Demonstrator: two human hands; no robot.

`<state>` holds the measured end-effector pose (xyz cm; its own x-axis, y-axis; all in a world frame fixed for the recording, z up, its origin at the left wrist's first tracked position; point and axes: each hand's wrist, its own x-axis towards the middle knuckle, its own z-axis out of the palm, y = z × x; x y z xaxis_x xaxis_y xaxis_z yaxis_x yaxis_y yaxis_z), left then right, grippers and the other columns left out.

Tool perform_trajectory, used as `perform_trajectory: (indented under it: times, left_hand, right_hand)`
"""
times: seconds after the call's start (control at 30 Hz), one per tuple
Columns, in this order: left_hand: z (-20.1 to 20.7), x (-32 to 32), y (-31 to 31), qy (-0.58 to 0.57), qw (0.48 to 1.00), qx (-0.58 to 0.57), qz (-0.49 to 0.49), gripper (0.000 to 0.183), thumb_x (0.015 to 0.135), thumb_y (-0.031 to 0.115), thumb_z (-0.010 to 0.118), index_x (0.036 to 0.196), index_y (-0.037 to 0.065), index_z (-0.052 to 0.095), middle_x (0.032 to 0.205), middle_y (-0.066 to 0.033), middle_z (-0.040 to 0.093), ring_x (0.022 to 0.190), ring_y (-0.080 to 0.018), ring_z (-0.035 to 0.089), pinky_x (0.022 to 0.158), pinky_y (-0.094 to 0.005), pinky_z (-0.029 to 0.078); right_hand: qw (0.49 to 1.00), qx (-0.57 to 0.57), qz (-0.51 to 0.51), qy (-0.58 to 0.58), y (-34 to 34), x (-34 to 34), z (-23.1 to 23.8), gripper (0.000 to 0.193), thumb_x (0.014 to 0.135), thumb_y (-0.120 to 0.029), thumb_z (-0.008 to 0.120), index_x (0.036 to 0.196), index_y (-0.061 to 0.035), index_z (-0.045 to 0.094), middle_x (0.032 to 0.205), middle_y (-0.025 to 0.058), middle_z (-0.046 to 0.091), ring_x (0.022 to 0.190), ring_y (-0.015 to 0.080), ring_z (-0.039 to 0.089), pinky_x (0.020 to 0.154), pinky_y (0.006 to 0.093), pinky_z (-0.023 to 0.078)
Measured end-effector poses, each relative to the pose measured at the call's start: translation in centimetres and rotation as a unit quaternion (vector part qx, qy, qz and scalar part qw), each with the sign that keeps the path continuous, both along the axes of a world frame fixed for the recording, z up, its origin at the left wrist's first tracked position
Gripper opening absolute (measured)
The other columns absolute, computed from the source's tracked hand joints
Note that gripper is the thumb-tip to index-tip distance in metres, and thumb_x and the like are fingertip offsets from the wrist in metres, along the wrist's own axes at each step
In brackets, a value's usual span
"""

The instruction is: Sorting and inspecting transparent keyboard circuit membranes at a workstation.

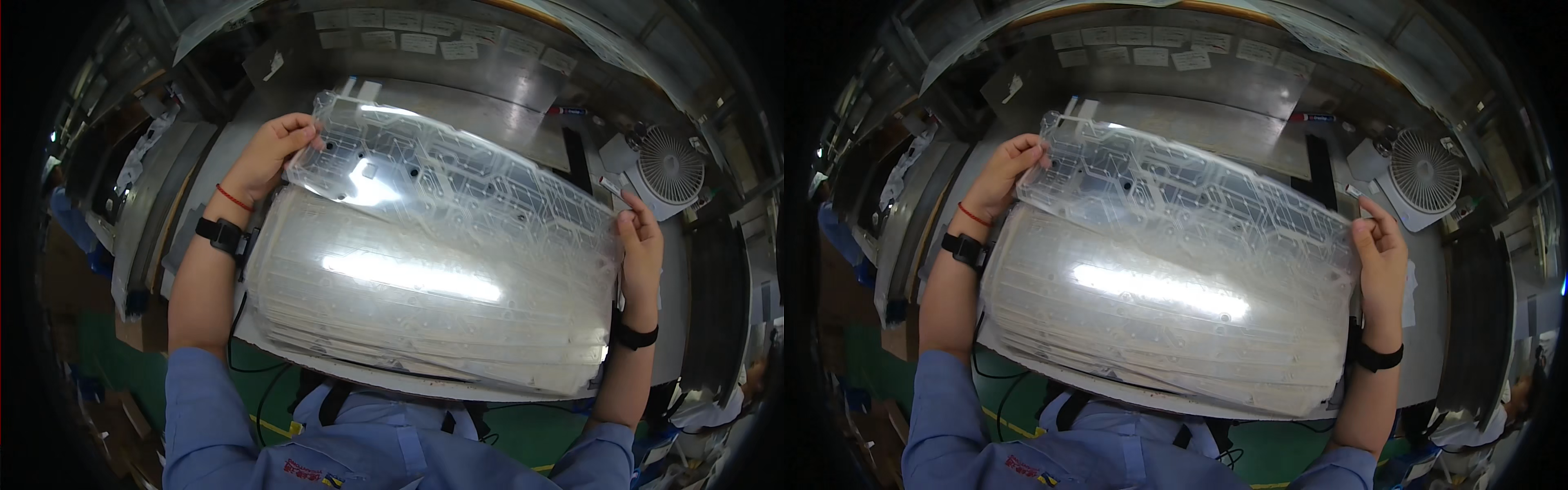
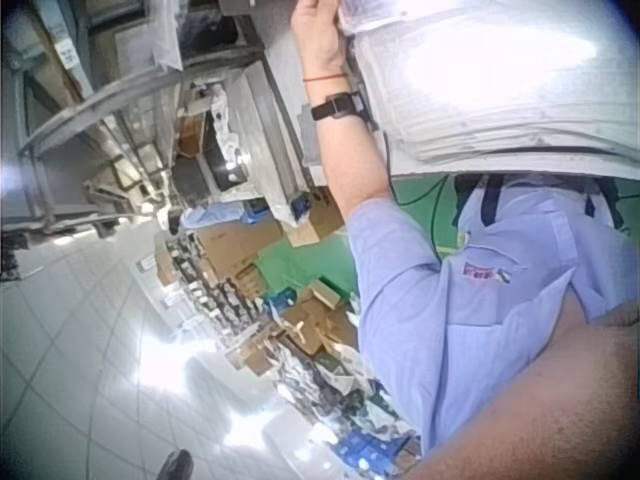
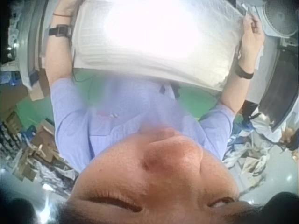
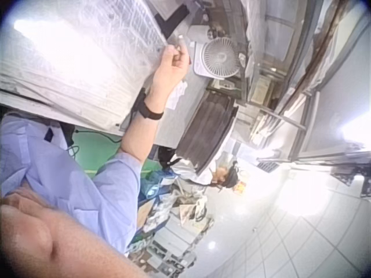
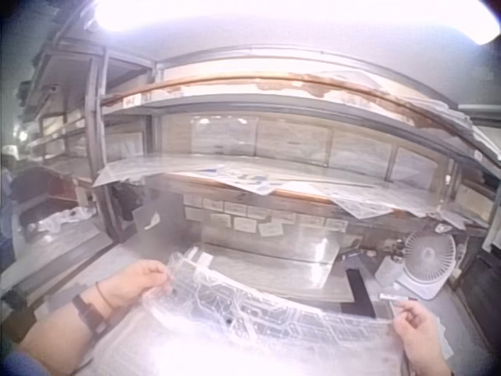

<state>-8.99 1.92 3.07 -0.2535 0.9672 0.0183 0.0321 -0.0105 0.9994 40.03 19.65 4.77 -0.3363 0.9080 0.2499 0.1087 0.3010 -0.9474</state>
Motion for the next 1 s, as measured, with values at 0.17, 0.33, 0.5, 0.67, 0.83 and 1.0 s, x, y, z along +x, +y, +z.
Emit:
perform_trajectory:
  times: [0.17,0.33,0.5,0.67,0.83,1.0]
  left_hand:
    - [-0.9,-0.8,0.5,-0.052,0.997,0.008,0.062,0.019,0.096,0.021,0.057,0.105,0.004,0.060,0.086,-0.0003,0.066,0.061,-0.0024,0.052,0.057,-0.0159,0.042]
    - [-0.4,-0.4,0.5,-0.069,0.994,0.019,0.078,0.021,0.097,0.021,0.056,0.108,0.005,0.061,0.072,0.0052,0.056,0.057,-0.0013,0.044,0.051,-0.0165,0.035]
    - [-0.7,-1.6,0.0,-0.110,0.989,0.094,0.012,0.024,0.100,0.024,0.050,0.109,0.005,0.059,0.068,0.0037,0.053,0.050,-0.0033,0.040,0.046,-0.0167,0.032]
    - [0.9,1.1,0.0,-0.135,0.984,0.076,0.090,0.033,0.103,0.034,0.040,0.103,0.006,0.057,0.077,-0.0037,0.062,0.060,-0.0081,0.059,0.051,-0.0165,0.044]
    - [0.5,0.1,-0.2,-0.118,0.989,0.055,0.069,0.033,0.101,0.039,0.043,0.097,0.010,0.058,0.083,-0.0037,0.066,0.070,-0.0111,0.062,0.062,-0.0208,0.048]
    - [-0.2,-1.0,-0.3,-0.094,0.994,0.051,0.037,0.027,0.099,0.031,0.049,0.106,0.007,0.059,0.090,-0.0026,0.064,0.082,-0.0095,0.060,0.071,-0.0233,0.048]
  right_hand:
    - [0.997,-0.061,0.009,0.054,0.3,-0.4,-0.2,0.023,0.097,-0.019,0.056,0.104,0.0018,0.063,0.083,-0.0031,0.059,0.073,0.0035,0.051,0.070,0.0187,0.041]
    - [0.999,-0.027,0.022,0.004,0.5,0.6,-0.3,0.021,0.098,-0.020,0.054,0.099,-0.0004,0.062,0.072,-0.0051,0.054,0.061,0.0022,0.043,0.057,0.0183,0.034]
    - [0.999,-0.029,0.005,0.046,0.6,1.0,-0.2,0.022,0.098,-0.021,0.054,0.097,-0.0006,0.062,0.067,-0.0024,0.054,0.054,0.0038,0.043,0.054,0.0195,0.035]
    - [0.995,-0.027,-0.012,0.093,-0.3,-0.1,0.3,0.028,0.100,-0.025,0.050,0.096,0.0003,0.060,0.077,0.0065,0.065,0.063,0.0097,0.058,0.061,0.0210,0.045]
    - [0.995,-0.019,-0.008,0.095,0.8,0.5,-0.7,0.032,0.101,-0.028,0.046,0.097,0.0007,0.059,0.085,0.0101,0.068,0.070,0.0123,0.063,0.063,0.0221,0.048]
    - [0.997,-0.061,0.016,0.042,-0.1,0.0,0.4,0.022,0.094,-0.012,0.057,0.110,0.0020,0.055,0.100,0.0114,0.065,0.075,0.0114,0.063,0.068,0.0203,0.049]
